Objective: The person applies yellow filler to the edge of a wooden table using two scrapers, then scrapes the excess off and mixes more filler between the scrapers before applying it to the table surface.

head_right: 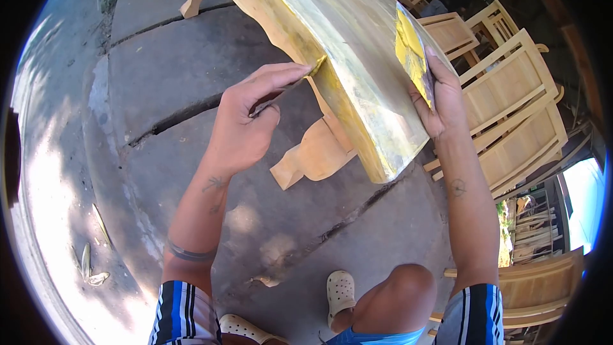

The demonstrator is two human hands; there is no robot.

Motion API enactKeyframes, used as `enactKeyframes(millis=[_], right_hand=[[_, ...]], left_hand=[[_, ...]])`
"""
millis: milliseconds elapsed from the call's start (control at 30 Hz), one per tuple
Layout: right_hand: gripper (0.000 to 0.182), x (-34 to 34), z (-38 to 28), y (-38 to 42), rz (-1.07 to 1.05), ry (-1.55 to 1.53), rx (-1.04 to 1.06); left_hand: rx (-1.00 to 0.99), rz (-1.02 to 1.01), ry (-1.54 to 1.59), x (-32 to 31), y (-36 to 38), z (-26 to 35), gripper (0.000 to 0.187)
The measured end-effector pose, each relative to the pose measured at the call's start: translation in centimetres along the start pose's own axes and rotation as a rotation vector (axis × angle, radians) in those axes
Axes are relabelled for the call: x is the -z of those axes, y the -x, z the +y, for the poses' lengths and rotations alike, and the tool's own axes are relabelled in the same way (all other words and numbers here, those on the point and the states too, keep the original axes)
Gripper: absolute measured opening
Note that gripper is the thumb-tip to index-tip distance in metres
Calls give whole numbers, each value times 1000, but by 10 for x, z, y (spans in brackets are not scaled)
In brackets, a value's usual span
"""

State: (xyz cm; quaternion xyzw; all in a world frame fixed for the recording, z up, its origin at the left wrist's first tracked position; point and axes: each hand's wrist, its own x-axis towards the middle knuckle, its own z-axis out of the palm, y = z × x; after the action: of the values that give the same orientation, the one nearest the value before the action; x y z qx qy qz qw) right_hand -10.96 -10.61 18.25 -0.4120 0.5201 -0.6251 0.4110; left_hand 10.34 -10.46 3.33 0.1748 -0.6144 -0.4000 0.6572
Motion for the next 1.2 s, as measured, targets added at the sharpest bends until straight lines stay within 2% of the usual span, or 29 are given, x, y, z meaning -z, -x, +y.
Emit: enactKeyframes(millis=[100, 233, 333, 433, 467, 533, 633, 733, 767, 867, 933, 1000, 1033, 1133, 1200], right_hand=[[22, 3, 1, -2, -15, -2, -2], [22, 1, 1, 0, -18, 11, 8], [22, 2, 1, -1, -18, 6, -2], [23, 22, 1, -15, -269, -67, -35], [22, 27, 2, -17, -183, -38, -22], [21, 2, 1, -2, -13, 18, 8], [20, 3, 0, -2, -22, 17, 0], [24, 34, 1, -22, -305, -91, -36], [24, 38, 2, -23, -283, -83, -32], [24, 36, 2, -23, -260, -73, -22], [23, 34, 1, -22, -289, -81, -33], [21, 15, 0, -10, -118, -21, -16], [19, 5, 1, -5, -34, 10, -8], [20, 1, 0, -2, -14, 7, -1], [20, 1, 0, -1, -10, 3, -1]], left_hand=[[124, -50, 67, 7, 9, 5, 54], [176, 89, 91, -13, 10, 9, 55], [196, -87, 177, -4, 19, 24, 55], [295, 4, 251, -1, 11, 18, 54], [318, 48, 255, -2, 8, 17, 54], [303, 10, 261, -7, 11, 21, 53], [259, -75, 264, -6, 21, 28, 53], [416, 17, 355, 2, 10, 22, 51], [379, 1, 256, 2, 7, 19, 51], [273, -46, 225, -7, 15, 22, 52], [333, -69, 293, -3, 16, 31, 52], [413, -49, 337, 3, 11, 29, 52], [415, -50, 249, 1, 9, 24, 53], [305, -59, 266, -5, 16, 35, 53], [326, -24, 302, -4, 16, 34, 52]])
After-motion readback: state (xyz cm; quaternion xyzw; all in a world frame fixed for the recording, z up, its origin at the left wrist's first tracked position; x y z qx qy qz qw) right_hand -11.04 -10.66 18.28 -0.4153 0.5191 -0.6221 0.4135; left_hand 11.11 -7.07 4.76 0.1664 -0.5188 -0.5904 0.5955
